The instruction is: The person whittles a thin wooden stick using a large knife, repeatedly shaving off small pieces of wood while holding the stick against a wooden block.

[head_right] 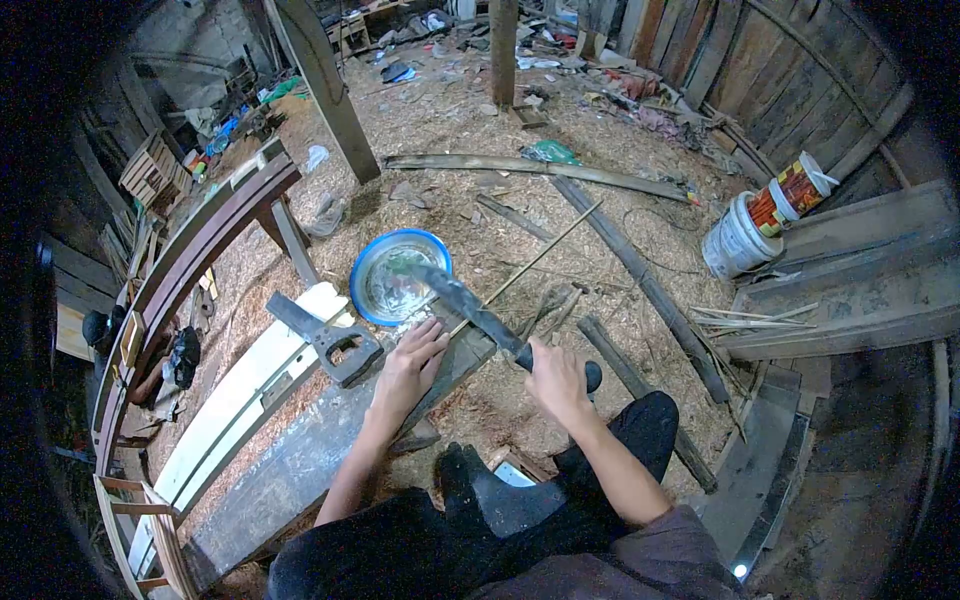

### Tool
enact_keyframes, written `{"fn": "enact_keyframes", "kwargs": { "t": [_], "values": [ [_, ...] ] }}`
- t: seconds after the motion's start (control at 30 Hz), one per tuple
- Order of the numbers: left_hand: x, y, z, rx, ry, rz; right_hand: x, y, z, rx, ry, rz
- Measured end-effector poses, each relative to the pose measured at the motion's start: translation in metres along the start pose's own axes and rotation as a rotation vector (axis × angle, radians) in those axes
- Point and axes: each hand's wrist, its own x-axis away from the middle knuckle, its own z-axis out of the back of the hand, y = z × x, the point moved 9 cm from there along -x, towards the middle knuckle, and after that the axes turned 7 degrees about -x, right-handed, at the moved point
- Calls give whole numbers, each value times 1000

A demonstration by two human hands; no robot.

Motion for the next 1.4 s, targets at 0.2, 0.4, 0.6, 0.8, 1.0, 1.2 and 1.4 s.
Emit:
{"fn": "enact_keyframes", "kwargs": {
  "t": [0.2,0.4,0.6,0.8,1.0,1.2,1.4],
  "values": [
    [-1,-1,-1,34,16,0,8,-13,-13,26,-51,-10],
    [2,-5,-5,73,-96,70,13,-20,-17,82,-103,87],
    [5,-5,-8,47,5,36,-24,22,14,-2,57,-70],
    [1,-3,-8,45,-2,33,-17,13,16,-91,60,-140],
    [-6,9,-7,10,-93,8,-10,11,16,-69,38,-140],
    [-6,10,-12,-12,-145,-20,-21,21,19,-272,-40,-150],
    [-10,10,-11,-9,-142,-12,-31,34,19,-141,59,-23]
  ]
}}
